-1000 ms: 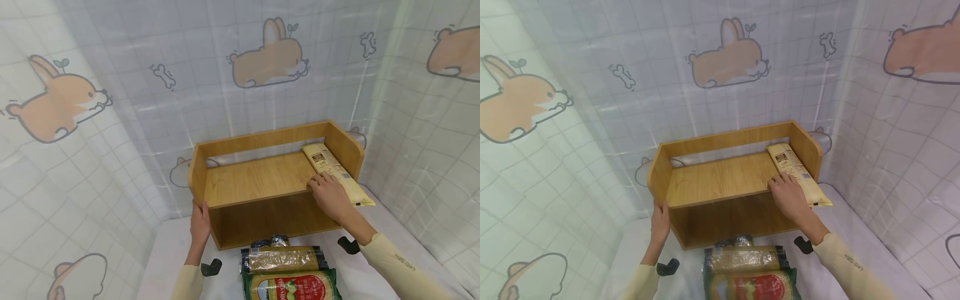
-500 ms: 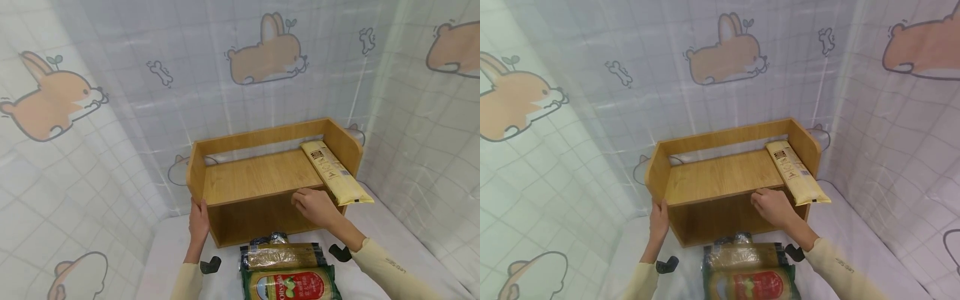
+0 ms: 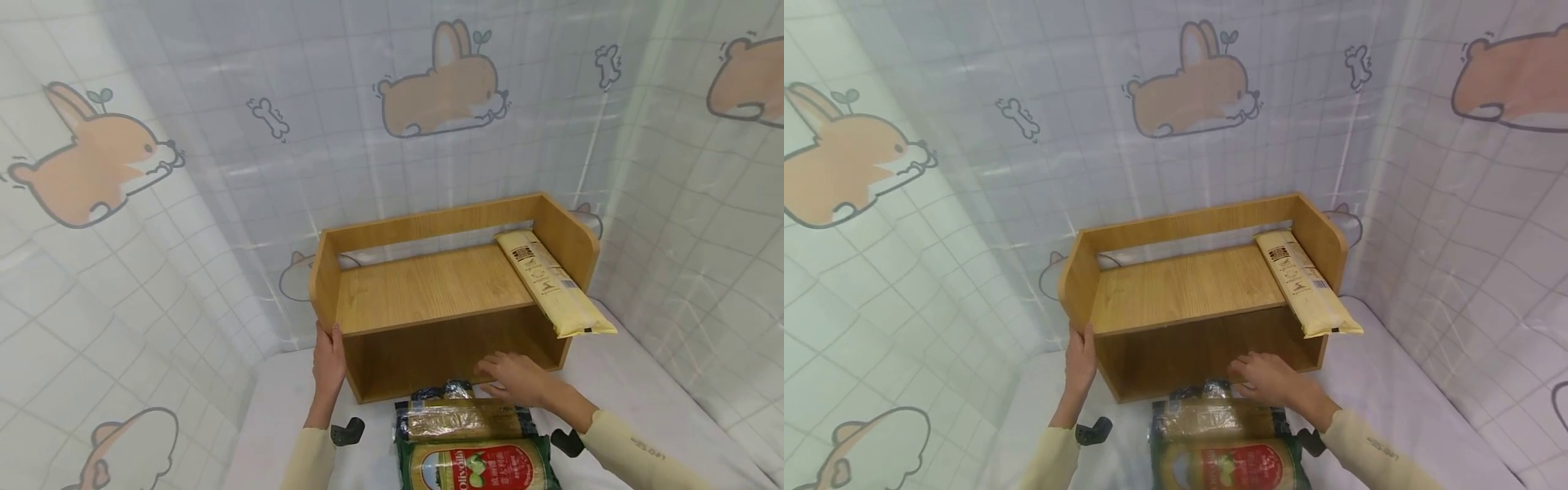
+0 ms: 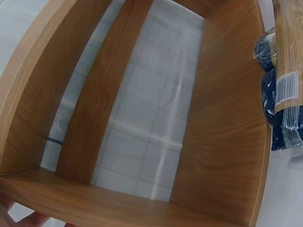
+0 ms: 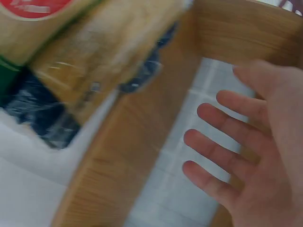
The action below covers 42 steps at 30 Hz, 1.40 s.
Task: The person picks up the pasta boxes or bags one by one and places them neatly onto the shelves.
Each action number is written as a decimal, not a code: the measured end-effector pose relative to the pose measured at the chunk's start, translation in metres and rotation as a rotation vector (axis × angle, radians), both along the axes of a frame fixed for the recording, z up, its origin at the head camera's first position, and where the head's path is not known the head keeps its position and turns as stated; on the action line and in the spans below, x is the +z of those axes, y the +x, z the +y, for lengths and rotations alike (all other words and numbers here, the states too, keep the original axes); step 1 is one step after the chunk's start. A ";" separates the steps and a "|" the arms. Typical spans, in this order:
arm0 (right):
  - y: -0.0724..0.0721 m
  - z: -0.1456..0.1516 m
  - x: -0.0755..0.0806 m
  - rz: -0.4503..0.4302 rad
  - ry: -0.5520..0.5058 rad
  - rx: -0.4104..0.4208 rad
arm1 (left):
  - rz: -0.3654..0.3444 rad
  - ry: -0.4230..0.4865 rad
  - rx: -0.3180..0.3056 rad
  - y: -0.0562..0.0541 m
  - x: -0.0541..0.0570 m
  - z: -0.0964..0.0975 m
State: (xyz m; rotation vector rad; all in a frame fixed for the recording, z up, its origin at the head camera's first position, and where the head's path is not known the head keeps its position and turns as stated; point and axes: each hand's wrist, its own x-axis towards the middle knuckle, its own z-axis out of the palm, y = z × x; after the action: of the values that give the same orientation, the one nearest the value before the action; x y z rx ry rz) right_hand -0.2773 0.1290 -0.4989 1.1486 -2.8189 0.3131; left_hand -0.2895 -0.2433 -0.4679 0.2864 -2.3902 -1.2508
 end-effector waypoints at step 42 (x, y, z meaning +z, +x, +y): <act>0.005 0.025 -0.084 -0.201 0.109 0.047 | 0.022 -0.007 0.005 0.000 0.001 0.001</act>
State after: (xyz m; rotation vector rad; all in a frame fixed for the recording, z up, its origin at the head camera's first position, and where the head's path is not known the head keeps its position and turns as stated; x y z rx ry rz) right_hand -0.2722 0.1542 -0.5831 1.2742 -3.0196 0.2972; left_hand -0.2898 -0.2426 -0.4669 0.2748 -2.3734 -1.2365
